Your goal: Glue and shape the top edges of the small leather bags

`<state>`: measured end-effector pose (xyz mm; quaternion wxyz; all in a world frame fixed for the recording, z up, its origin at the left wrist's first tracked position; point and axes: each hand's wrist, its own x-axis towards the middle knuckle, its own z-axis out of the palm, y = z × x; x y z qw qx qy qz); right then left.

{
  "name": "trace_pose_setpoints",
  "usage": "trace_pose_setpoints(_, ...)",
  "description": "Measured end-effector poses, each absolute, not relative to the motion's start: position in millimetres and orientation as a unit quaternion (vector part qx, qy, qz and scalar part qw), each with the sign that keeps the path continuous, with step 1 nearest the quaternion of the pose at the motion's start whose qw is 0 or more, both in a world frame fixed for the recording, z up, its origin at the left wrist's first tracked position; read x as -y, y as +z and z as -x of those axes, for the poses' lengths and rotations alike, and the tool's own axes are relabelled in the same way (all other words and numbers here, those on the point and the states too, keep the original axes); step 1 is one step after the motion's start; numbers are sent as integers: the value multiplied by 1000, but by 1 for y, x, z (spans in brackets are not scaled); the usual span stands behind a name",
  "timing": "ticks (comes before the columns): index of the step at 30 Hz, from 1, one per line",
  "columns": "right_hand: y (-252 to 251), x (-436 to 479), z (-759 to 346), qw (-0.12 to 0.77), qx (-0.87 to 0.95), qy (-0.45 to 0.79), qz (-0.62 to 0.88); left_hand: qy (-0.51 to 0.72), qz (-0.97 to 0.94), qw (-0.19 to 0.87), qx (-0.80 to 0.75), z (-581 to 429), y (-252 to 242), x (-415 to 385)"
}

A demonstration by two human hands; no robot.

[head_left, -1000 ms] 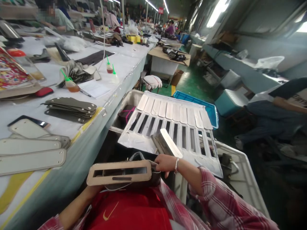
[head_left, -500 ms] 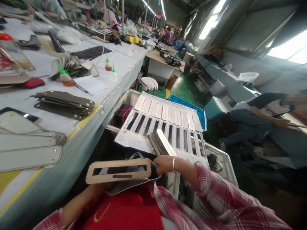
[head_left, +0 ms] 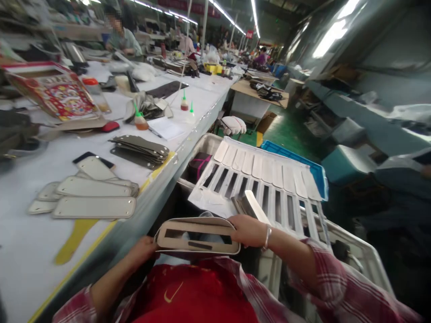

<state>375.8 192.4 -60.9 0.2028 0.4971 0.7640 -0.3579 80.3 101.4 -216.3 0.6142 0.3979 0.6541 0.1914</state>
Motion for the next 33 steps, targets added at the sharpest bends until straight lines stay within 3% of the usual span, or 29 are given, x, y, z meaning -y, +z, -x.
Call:
trace_pose_setpoints(8,-60,-183,-391,142,-783,-345,-497,175,-430,585,-665,-67,-190,-123)
trace_pose_setpoints(21,-95,-179,-440,-13,-638,-570,-518,68,-542,476,-689,-74,-132,-142)
trace_pose_setpoints(28,-107,-183,-444,-23,-638,-556,-533,48,-615,387,-685,-80,-124,-120)
trace_pose_setpoints(33,-102,-189,-443,-4,-643,-554,-529,37,-580,421,-697,-63,-145,-125)
